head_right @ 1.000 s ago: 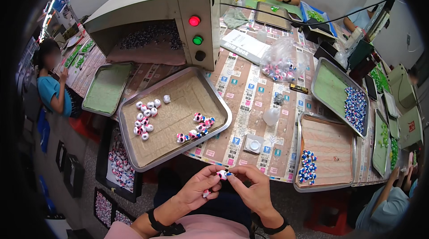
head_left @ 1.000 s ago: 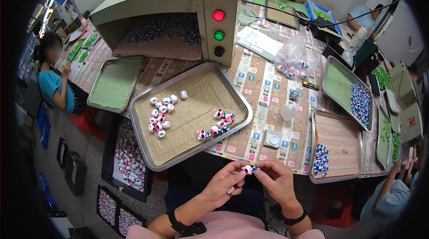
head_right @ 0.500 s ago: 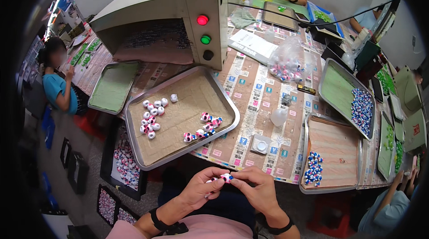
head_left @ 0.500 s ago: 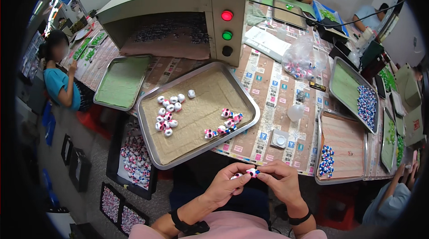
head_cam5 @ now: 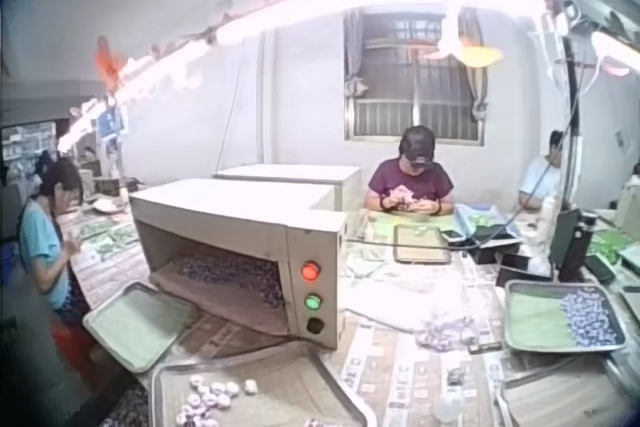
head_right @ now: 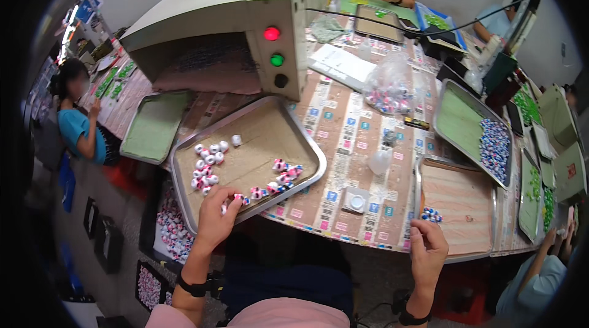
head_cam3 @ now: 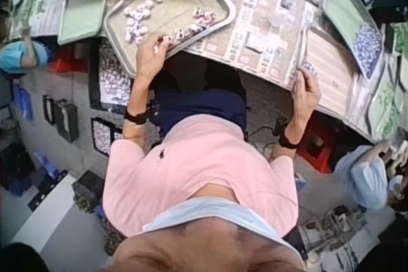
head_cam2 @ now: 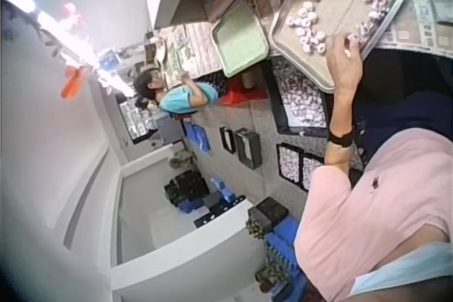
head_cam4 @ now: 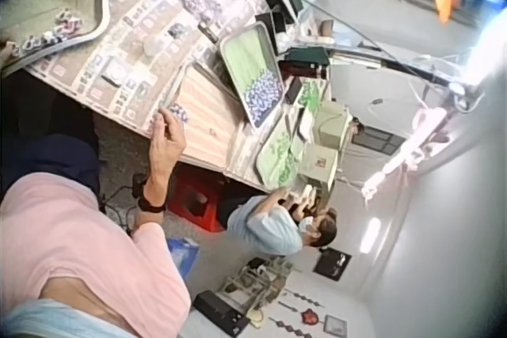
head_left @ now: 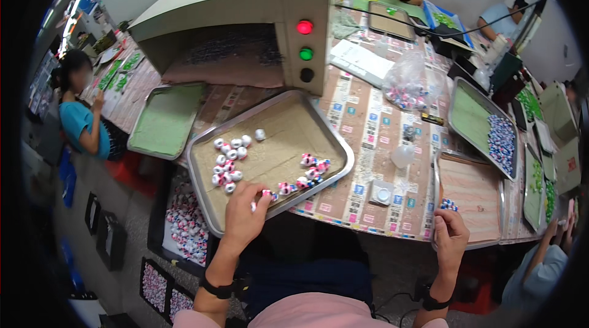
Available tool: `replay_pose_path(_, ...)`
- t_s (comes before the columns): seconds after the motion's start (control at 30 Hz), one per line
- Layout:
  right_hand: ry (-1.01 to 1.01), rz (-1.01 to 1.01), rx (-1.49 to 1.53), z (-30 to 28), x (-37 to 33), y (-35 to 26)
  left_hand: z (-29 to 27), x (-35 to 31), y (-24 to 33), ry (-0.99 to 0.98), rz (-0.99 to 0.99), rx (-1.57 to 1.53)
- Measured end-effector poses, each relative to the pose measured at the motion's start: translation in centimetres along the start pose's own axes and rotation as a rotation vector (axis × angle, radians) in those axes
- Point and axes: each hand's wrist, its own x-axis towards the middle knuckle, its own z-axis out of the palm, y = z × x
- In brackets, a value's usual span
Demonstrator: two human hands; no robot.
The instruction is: The person assembles small, round, white candy pieces by hand, attaching small blue and pink decorative elements to them. They work at a table with trays of components, picking up a base piece, adding the decorations, and placing the finished item onto a tray.
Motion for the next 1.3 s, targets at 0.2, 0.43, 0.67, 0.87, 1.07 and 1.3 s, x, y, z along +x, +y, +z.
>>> replay_pose_path(0.2, 0.189, 0.052, -0.309, -5.1, 1.1, 2.1, 1.0, 0.0, -0.3, 0.062, 0.036, 0.011)
replay_pose_path(0.43, 0.108, -0.068, -0.528, -5.6, 2.5, 5.5, 0.9, -0.1, -2.7, 0.089, 0.031, -0.129)
replay_pose_path(0.67, 0.01, 0.043, -0.59, -5.1, 3.9, 6.8, 0.0, -2.1, 0.1, 0.048, -0.339, -0.944)
replay_pose_path(0.87, -0.051, 0.129, -0.548, -5.3, 5.0, 6.7, 0.7, -4.4, 3.7, -0.371, -0.663, -1.564)
replay_pose_path(1.07, 0.022, 0.035, -0.52, -5.6, 4.5, 7.6, 4.0, -6.2, 4.5, -0.599, -0.835, -1.872)
replay_pose_path(1.3, 0.087, 0.176, 0.034, -3.3, 2.6, 5.0, 4.3, -6.4, 5.9, -0.508, -0.991, -1.87)
